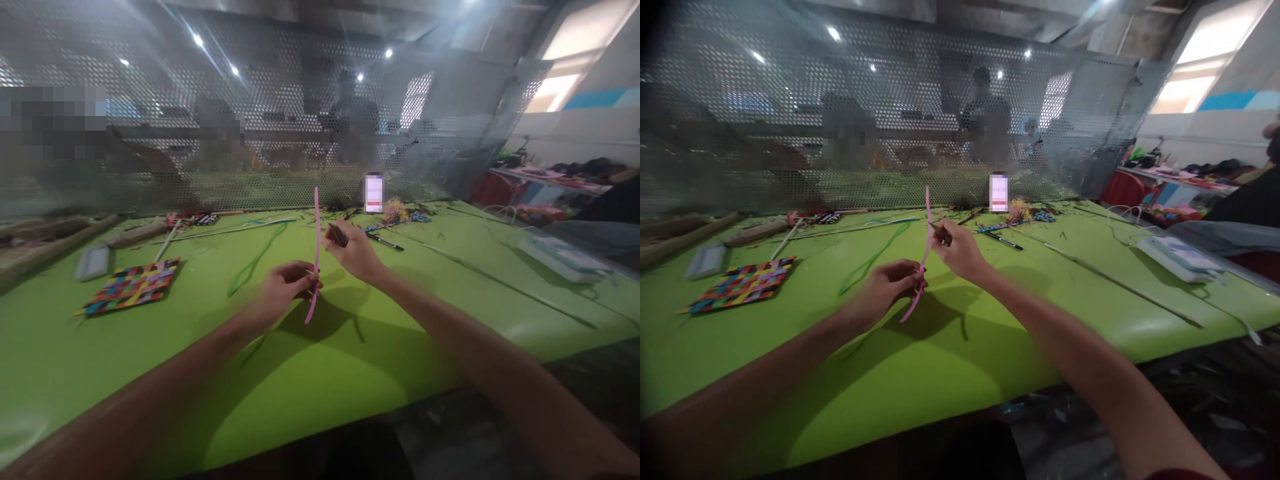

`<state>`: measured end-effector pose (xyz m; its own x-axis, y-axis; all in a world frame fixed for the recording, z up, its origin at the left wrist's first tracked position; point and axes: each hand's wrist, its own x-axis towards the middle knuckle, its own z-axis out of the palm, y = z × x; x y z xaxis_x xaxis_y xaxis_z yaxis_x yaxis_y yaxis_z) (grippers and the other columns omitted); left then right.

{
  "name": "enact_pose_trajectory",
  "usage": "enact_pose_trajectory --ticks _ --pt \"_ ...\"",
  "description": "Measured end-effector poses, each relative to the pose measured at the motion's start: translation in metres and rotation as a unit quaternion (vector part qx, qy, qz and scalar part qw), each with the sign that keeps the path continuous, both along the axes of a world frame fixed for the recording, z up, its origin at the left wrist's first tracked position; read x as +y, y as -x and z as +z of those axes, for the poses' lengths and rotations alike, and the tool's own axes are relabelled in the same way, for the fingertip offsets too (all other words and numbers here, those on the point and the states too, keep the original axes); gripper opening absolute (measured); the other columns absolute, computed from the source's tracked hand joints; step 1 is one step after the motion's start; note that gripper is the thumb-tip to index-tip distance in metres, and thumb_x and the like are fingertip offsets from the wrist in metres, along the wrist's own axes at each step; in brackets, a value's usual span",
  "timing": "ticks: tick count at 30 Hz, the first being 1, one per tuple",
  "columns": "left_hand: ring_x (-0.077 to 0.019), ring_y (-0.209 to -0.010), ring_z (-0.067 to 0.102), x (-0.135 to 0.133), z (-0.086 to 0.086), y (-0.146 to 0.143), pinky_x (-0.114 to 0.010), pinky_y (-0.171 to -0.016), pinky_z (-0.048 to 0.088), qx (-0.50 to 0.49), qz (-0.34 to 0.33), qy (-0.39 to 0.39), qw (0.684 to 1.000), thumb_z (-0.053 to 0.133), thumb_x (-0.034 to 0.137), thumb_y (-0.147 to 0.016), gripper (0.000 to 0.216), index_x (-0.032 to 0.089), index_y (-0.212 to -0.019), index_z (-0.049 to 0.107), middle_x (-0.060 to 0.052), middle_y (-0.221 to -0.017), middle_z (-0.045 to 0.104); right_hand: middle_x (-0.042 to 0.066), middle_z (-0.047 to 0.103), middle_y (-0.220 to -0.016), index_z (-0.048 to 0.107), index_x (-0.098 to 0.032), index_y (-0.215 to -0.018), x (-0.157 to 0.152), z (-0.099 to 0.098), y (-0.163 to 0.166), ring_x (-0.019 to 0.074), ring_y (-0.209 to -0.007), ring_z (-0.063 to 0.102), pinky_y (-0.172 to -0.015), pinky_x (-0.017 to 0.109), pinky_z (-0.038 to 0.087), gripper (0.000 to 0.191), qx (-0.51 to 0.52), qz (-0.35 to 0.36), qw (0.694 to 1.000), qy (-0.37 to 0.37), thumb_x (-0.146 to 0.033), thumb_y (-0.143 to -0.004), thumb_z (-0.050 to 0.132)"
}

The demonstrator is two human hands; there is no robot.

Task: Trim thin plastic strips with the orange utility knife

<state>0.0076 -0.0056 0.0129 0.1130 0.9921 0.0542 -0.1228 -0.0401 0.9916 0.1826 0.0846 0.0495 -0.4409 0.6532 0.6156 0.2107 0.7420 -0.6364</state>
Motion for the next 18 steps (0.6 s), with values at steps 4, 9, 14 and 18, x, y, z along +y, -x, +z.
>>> enact_pose_trajectory --ticks 4,9,14,18 --pt "-0.0168 -0.075 0.072 0.000 0.006 0.002 -0.031 -0.072 0.060 -0.073 0.012 0.017 0.997 0.080 0.024 -0.081 0.017 0.013 -0.091 0.071 -0.006 -0.083 0.075 -0.001 0.046 -0.070 0.047 -0.019 -0.074 -0.001 -0.010 -0.001 0.0113 -0.065 0.040 -0.064 0.025 0.032 0.016 -0.067 -0.013 0.993 -0.096 -0.017 -0.086 0.057" --pt "-0.0127 -0.063 0.068 -0.001 0.011 0.000 -0.027 -0.063 0.058 -0.077 0.015 0.029 0.997 0.077 0.021 -0.083 0.011 0.012 -0.088 0.073 -0.005 -0.079 0.074 0.003 0.049 -0.079 0.042 -0.018 -0.067 -0.005 -0.030 0.004 0.0129 -0.071 0.042 -0.063 0.026 0.029 0.024 -0.162 -0.006 0.974 -0.157 -0.009 -0.086 0.054" --pt "-0.0129 -0.073 0.069 -0.002 0.008 0.001 -0.024 -0.064 0.056 -0.078 0.006 0.000 0.997 0.079 0.026 -0.082 0.017 0.013 -0.091 0.075 -0.006 -0.089 0.075 0.006 0.054 -0.085 0.050 -0.016 -0.073 -0.015 -0.036 0.010 0.0146 -0.077 0.047 -0.066 0.026 0.035 0.021 -0.149 0.010 0.974 -0.171 -0.012 -0.093 0.052" --pt "-0.0114 -0.073 0.066 -0.003 0.009 0.000 -0.022 -0.062 0.054 -0.101 0.010 -0.009 0.995 0.082 0.027 -0.079 0.018 0.013 -0.087 0.074 -0.004 -0.086 0.074 0.005 0.053 -0.085 0.052 -0.016 -0.077 -0.018 -0.042 0.012 0.0148 -0.077 0.046 -0.066 0.026 0.037 0.019 -0.123 0.049 0.982 -0.131 -0.018 -0.095 0.053"
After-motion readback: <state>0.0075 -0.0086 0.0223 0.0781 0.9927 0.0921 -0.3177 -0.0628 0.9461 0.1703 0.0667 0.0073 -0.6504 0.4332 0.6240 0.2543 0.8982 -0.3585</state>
